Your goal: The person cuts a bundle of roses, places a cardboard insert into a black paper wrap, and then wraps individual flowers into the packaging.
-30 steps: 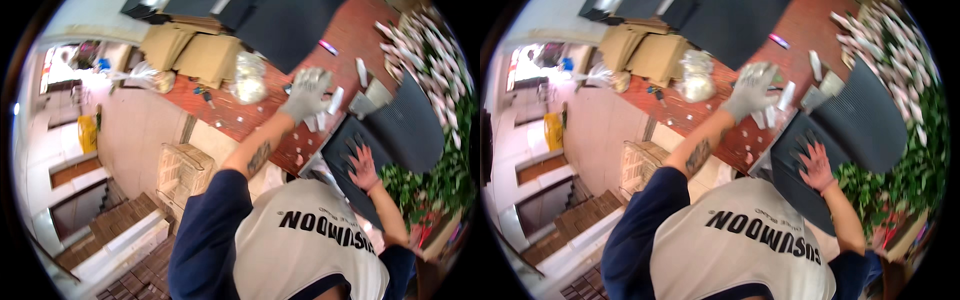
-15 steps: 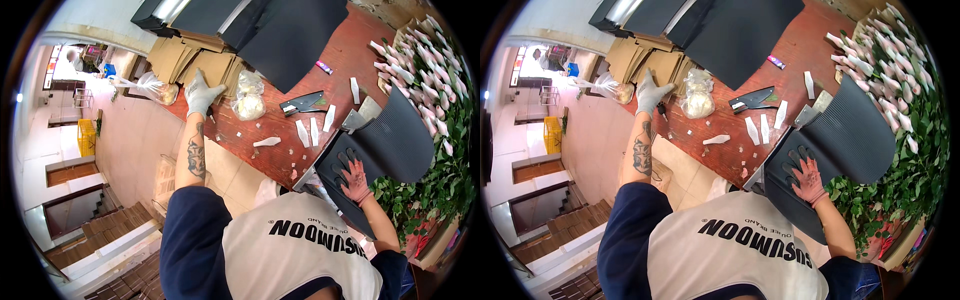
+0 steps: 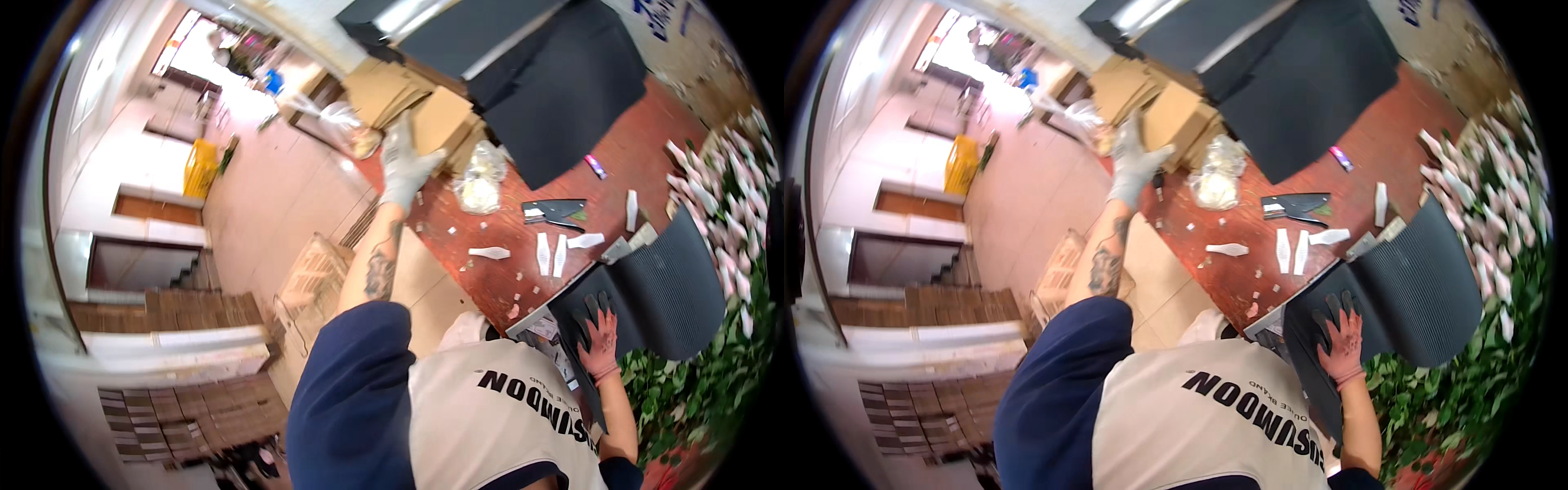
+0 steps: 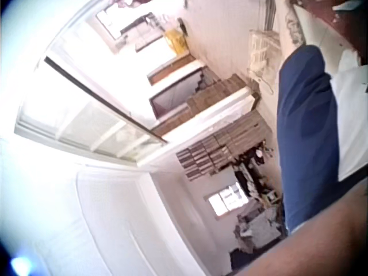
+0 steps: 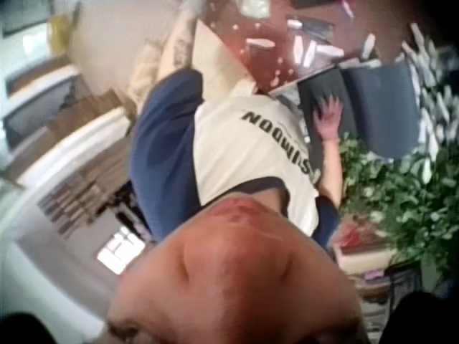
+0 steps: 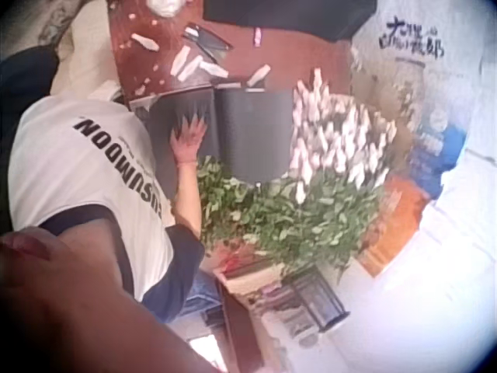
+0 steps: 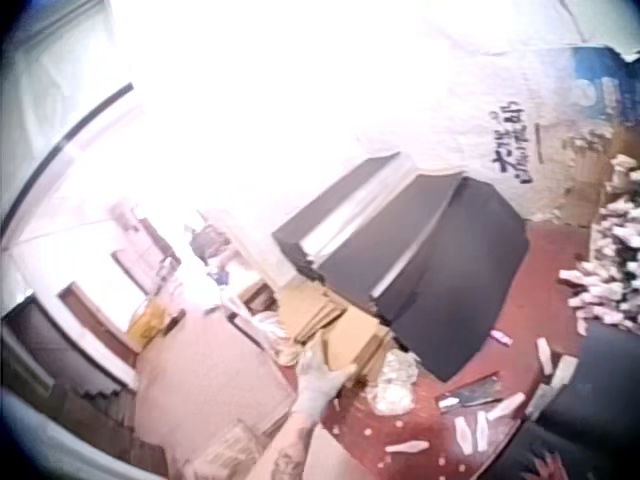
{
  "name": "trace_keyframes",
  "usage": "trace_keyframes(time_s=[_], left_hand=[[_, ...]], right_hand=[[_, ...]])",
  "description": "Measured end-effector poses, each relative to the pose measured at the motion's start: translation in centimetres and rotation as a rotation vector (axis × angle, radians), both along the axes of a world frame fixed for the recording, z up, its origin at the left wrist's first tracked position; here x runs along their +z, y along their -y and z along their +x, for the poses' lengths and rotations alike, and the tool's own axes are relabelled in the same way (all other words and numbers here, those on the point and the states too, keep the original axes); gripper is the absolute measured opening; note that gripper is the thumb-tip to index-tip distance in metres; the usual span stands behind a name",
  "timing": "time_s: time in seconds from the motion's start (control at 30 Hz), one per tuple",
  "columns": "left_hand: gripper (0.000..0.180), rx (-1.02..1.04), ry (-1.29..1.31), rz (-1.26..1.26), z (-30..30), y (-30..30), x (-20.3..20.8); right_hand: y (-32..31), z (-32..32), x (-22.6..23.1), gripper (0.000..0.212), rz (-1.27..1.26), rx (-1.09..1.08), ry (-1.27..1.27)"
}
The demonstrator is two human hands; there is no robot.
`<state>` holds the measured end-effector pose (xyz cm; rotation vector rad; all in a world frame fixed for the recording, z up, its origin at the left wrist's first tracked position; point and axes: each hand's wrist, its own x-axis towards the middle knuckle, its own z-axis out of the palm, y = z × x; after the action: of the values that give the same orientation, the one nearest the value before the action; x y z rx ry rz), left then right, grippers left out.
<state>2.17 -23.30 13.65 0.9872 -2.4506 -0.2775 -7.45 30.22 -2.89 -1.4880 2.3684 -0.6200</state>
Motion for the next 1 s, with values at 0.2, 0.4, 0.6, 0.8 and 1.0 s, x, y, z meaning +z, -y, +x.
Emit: trace_keyframes(time_s=[0.2,0.4,0.6,0.8,1.0], left_hand=[[0.097,-0.025,-0.335,0.415,0.0,4.0,-4.5],[0.09,-0.038,-0.634,1.082,-0.9,5.3,-4.6],[0.094,-0.029,-0.605,0.836,-0.1,5.4,-4.2],[0.081,-0.265,-0.787,0.996,-0.8,-0.1,0.6],[0.064,-0.793,-0.301,2.413,-2.7,-18.4,-5.3]], right_hand=[[-0.2,-0.3,0.1,0.057,0.069,0.003,-0.015],[0.3,-0.7,1.8,0.058,0.119,-0.037,0.065],[0.6,-0.4,1.6,0.059,0.122,-0.033,0.077],[0.6,0.1,2.7,0.062,0.15,-0.077,0.132],[0.9,-0.1,3.2,0.074,0.036,-0.152,0.26]])
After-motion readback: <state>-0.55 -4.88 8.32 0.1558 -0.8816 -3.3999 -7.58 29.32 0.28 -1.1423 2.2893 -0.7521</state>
